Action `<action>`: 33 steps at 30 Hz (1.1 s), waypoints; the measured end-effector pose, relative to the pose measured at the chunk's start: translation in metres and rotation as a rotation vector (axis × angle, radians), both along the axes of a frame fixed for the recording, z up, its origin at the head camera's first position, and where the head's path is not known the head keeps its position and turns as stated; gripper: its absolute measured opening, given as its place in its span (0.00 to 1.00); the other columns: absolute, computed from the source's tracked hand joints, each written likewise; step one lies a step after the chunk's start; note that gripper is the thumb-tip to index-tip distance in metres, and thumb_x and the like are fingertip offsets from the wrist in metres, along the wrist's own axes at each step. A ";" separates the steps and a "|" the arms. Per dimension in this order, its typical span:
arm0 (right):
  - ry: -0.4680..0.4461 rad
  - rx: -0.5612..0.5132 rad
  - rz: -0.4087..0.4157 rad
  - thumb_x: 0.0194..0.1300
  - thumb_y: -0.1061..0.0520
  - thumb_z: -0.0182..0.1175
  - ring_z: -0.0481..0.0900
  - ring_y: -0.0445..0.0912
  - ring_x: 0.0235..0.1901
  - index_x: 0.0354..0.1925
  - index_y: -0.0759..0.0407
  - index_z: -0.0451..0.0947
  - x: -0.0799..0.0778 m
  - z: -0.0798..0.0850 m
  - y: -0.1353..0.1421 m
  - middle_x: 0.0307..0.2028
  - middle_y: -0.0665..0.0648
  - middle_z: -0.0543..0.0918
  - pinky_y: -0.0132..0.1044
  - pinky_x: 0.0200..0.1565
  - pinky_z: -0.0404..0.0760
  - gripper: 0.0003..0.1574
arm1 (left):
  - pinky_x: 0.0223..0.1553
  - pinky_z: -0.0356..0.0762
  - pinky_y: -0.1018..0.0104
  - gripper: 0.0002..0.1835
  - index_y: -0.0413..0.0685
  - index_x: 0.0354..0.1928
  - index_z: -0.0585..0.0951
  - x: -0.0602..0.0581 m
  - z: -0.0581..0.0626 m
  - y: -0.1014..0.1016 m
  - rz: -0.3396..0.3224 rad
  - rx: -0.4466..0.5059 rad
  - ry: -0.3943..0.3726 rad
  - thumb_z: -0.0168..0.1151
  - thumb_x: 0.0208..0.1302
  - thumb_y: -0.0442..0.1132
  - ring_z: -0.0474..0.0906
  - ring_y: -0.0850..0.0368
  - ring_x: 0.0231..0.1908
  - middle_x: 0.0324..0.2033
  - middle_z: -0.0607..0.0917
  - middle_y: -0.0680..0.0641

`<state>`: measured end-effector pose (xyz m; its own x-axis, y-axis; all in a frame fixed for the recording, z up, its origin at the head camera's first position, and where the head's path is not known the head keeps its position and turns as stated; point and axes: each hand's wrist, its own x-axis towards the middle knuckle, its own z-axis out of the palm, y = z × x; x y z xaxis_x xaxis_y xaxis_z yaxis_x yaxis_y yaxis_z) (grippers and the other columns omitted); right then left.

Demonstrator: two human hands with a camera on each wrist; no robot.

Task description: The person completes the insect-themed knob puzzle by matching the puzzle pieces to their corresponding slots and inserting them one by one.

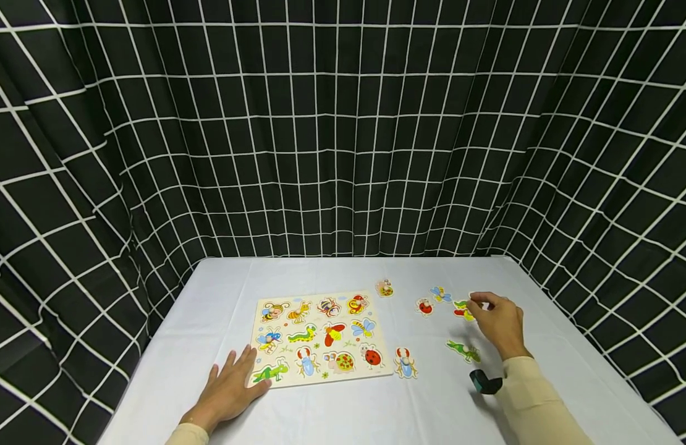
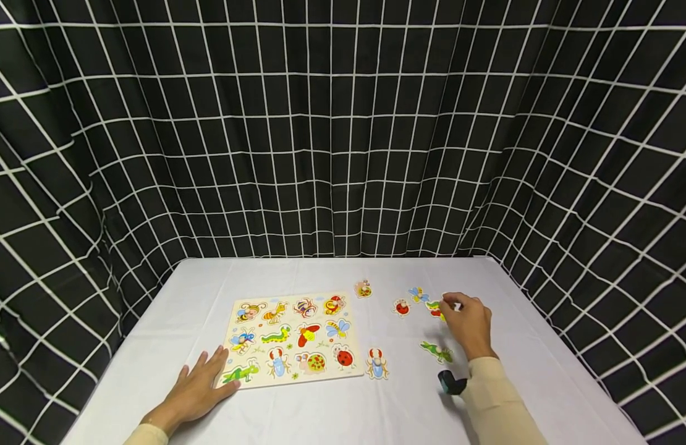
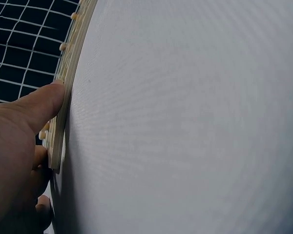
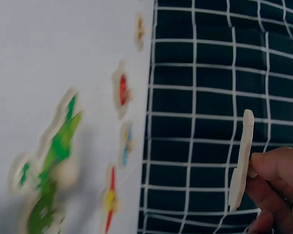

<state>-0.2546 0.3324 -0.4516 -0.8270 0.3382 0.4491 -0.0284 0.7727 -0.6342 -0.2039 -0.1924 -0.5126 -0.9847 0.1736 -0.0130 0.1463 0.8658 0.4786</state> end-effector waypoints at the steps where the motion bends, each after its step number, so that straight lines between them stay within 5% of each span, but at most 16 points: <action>1: 0.004 -0.001 0.007 0.60 0.57 0.66 0.68 0.49 0.34 0.42 0.62 0.86 -0.001 0.002 -0.004 0.30 0.57 0.82 0.41 0.32 0.63 0.12 | 0.64 0.34 0.31 0.48 0.33 0.70 0.62 0.000 0.000 0.000 0.001 -0.001 -0.002 0.59 0.61 0.64 0.46 0.31 0.69 0.70 0.58 0.36; 14: 0.184 -0.002 0.097 0.56 0.62 0.69 0.70 0.49 0.32 0.38 0.62 0.87 -0.018 0.023 -0.050 0.27 0.56 0.84 0.41 0.32 0.63 0.09 | 0.64 0.33 0.32 0.48 0.33 0.70 0.61 -0.001 0.001 0.000 0.002 0.006 -0.013 0.59 0.61 0.63 0.44 0.31 0.69 0.71 0.57 0.36; 33: 0.297 -0.023 0.289 0.52 0.66 0.71 0.73 0.52 0.30 0.35 0.62 0.87 -0.039 0.033 -0.140 0.29 0.55 0.86 0.42 0.33 0.67 0.08 | 0.65 0.32 0.33 0.47 0.34 0.71 0.60 -0.001 0.000 -0.001 0.008 0.017 -0.023 0.60 0.61 0.62 0.43 0.32 0.70 0.71 0.56 0.37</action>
